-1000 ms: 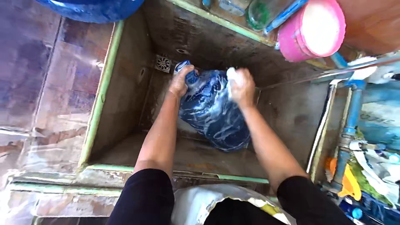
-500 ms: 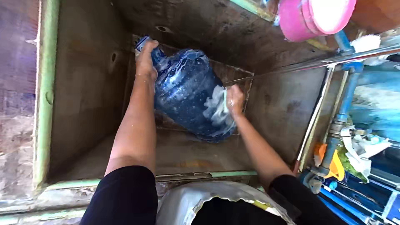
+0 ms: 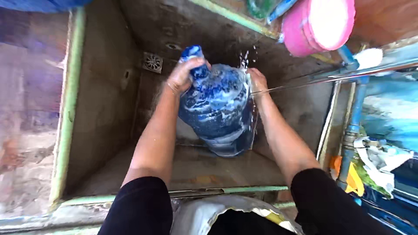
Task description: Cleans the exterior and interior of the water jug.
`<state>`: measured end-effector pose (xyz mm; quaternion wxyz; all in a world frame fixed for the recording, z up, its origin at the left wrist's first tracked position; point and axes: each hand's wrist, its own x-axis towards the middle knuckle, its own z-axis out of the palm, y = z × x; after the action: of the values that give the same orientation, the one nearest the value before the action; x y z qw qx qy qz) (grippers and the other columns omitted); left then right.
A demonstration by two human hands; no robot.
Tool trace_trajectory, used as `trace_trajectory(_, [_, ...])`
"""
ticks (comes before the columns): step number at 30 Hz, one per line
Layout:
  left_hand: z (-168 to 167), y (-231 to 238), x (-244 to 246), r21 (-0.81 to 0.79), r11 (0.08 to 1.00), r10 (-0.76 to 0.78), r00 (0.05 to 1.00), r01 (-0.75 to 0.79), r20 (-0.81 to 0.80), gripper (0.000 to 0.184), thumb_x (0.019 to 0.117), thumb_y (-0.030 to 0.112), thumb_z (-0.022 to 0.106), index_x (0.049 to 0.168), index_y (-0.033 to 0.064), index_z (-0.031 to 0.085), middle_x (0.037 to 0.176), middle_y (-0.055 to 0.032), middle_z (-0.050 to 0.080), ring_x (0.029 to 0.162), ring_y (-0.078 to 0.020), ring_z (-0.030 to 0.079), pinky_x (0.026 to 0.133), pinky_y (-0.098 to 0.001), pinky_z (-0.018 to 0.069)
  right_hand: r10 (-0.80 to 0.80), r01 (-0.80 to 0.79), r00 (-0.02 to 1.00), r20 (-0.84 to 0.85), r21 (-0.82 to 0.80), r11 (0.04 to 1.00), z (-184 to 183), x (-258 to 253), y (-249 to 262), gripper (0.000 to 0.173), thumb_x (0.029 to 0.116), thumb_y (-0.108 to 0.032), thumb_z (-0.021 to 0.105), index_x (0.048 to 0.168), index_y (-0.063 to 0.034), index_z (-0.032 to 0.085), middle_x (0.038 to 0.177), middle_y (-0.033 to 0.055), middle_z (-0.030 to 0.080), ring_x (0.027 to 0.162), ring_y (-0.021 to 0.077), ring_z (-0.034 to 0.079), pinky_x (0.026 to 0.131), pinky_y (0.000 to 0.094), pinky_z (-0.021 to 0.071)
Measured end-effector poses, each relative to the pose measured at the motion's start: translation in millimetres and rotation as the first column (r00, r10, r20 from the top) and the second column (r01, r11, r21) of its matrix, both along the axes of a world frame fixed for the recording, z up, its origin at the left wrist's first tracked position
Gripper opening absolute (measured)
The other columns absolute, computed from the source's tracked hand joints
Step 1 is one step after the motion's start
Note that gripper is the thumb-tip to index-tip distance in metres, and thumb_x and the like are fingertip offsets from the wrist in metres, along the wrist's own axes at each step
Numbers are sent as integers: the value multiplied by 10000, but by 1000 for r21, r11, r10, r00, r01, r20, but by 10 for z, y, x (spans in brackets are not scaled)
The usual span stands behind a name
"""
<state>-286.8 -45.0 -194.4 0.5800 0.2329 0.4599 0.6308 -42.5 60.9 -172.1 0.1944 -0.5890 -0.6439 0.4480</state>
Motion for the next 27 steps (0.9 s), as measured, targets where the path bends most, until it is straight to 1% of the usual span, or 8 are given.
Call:
trace_trajectory(4, [-47, 177, 93, -244, 907, 320, 938, -344, -132, 546, 971, 298, 675, 1394, -10, 517, 1254, -159, 631, 1116, -198, 622, 974, -380, 523, 236, -228, 972, 4, 274, 934, 270, -78, -357, 324, 1026, -146, 552, 1241, 69, 662, 1311, 252, 606, 1228, 289, 589, 1064, 416, 484])
trace_trajectory(7, [64, 129, 161, -209, 926, 296, 948, -315, -117, 512, 926, 205, 668, 1364, -2, 502, 1113, -125, 653, 962, -170, 651, 854, -360, 566, 483, -459, 870, 105, 533, 711, 431, -153, -587, 246, 957, -180, 644, 1096, -30, 780, 1215, 238, 664, 1188, 380, 589, 1038, 532, 449])
trace_trajectory(10, [269, -99, 327, -11, 1000, 27, 999, -27, -31, 468, 844, 140, 667, 1269, 22, 510, 973, -59, 683, 858, -143, 677, 785, -346, 590, 536, -554, 832, 141, 228, 800, 549, -197, -74, 259, 981, -172, 645, 1122, 22, 741, 1277, 200, 666, 1247, 303, 597, 1096, 481, 452])
trace_trajectory(13, [299, -194, 279, 76, 987, -137, 990, 138, -20, 436, 800, 171, 685, 1204, 81, 549, 968, 5, 717, 874, -97, 691, 795, -304, 600, 278, -268, 955, 102, -109, 957, 268, 18, 111, 377, 1084, -196, 484, 1348, 45, 602, 1371, 186, 627, 1277, 213, 592, 1123, 392, 447])
trace_trajectory(16, [-35, -281, -99, -251, 947, 178, 979, -199, -103, 424, 997, 280, 588, 1325, 22, 522, 1033, -72, 668, 891, -140, 655, 811, -353, 575, 80, -75, 987, 143, -44, 996, -397, 605, -722, 438, 1111, -216, 413, 1437, 55, 520, 1433, 247, 571, 1335, 294, 560, 1151, 451, 427])
trace_trajectory(20, [-630, -372, -599, -576, 603, 483, 827, -552, -287, 642, 966, 353, 670, 1469, 28, 440, 1263, -166, 602, 1071, -224, 616, 916, -420, 535, 266, -283, 953, 144, 114, 952, -382, 679, -1836, 454, 998, -94, 524, 1399, 117, 556, 1561, 332, 399, 1509, 489, 293, 1247, 552, 263])
trace_trajectory(23, [-548, -353, -482, -499, 696, 484, 850, -517, -205, 553, 937, 264, 664, 1414, 53, 478, 1158, -121, 626, 1001, -191, 630, 855, -397, 555, 346, -352, 935, 84, 70, 933, -229, 237, -1431, 481, 1034, -70, 499, 1495, 67, 468, 1636, 277, 308, 1555, 416, 224, 1272, 523, 214])
trace_trajectory(27, [-181, -308, -219, -121, 971, 204, 978, -208, -38, 270, 904, 211, 550, 1137, 75, 550, 921, -17, 690, 854, -126, 672, 796, -334, 581, 203, -198, 978, 45, -107, 974, -362, 49, -361, 429, 1113, -190, 394, 1428, 66, 532, 1465, 233, 553, 1379, 250, 522, 1186, 388, 379])
